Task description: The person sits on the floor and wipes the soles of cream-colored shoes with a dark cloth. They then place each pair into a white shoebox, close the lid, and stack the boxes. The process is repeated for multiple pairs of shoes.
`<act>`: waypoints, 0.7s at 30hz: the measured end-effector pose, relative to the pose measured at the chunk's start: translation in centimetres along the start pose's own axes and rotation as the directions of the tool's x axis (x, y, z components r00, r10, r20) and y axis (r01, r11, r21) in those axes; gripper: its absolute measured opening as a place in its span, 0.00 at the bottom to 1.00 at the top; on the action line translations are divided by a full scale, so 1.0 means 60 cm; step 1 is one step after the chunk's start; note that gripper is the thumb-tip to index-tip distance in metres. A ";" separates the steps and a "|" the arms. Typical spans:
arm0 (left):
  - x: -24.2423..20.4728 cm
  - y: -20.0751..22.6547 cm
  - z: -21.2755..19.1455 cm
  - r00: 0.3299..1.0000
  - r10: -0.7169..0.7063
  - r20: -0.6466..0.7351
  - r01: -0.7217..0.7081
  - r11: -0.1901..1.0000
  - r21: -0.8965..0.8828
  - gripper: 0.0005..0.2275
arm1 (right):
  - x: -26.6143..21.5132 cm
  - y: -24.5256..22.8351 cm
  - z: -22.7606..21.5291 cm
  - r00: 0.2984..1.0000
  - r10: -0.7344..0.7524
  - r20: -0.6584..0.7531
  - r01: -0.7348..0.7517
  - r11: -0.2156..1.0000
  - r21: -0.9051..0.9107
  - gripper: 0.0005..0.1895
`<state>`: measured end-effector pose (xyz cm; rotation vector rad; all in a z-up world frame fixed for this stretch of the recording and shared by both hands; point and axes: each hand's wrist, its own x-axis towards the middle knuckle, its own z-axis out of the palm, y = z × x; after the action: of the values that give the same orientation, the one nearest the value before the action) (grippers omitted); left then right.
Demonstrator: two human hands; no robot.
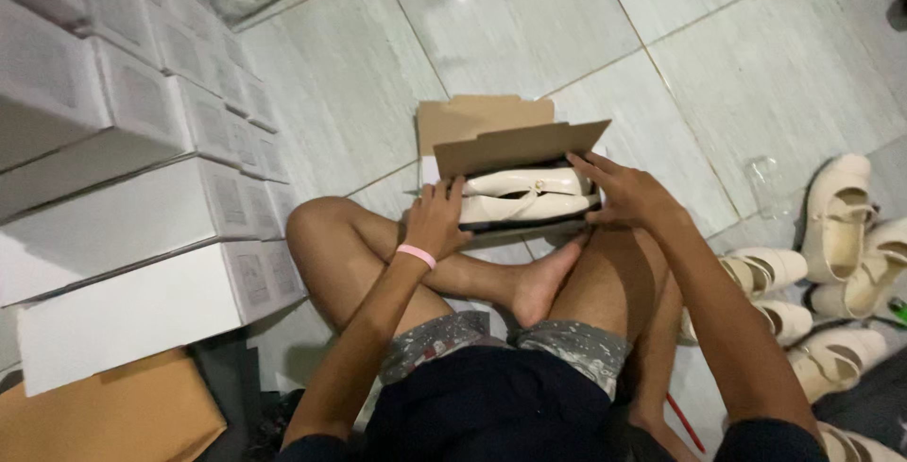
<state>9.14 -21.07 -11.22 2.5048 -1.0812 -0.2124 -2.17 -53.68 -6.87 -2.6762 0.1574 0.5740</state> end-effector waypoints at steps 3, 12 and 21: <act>0.006 -0.003 0.012 0.999 0.020 -0.040 -0.016 0.996 0.085 0.42 | -0.001 -0.007 0.009 0.998 0.007 -0.061 -0.017 0.986 -0.166 0.59; 0.051 -0.014 0.086 0.985 -0.152 0.087 0.120 0.948 0.296 0.34 | 0.047 -0.010 0.051 0.997 -0.024 -0.067 -0.011 0.878 -0.479 0.54; 0.029 -0.074 0.008 0.989 0.107 -0.100 -0.128 0.961 -0.244 0.50 | 0.011 0.016 0.030 0.983 -0.093 -0.157 0.136 0.948 0.289 0.52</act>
<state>13.16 -19.74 -13.52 2.1992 -1.0914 -0.1915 -2.43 -53.82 -9.00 -2.4100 0.1160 0.2962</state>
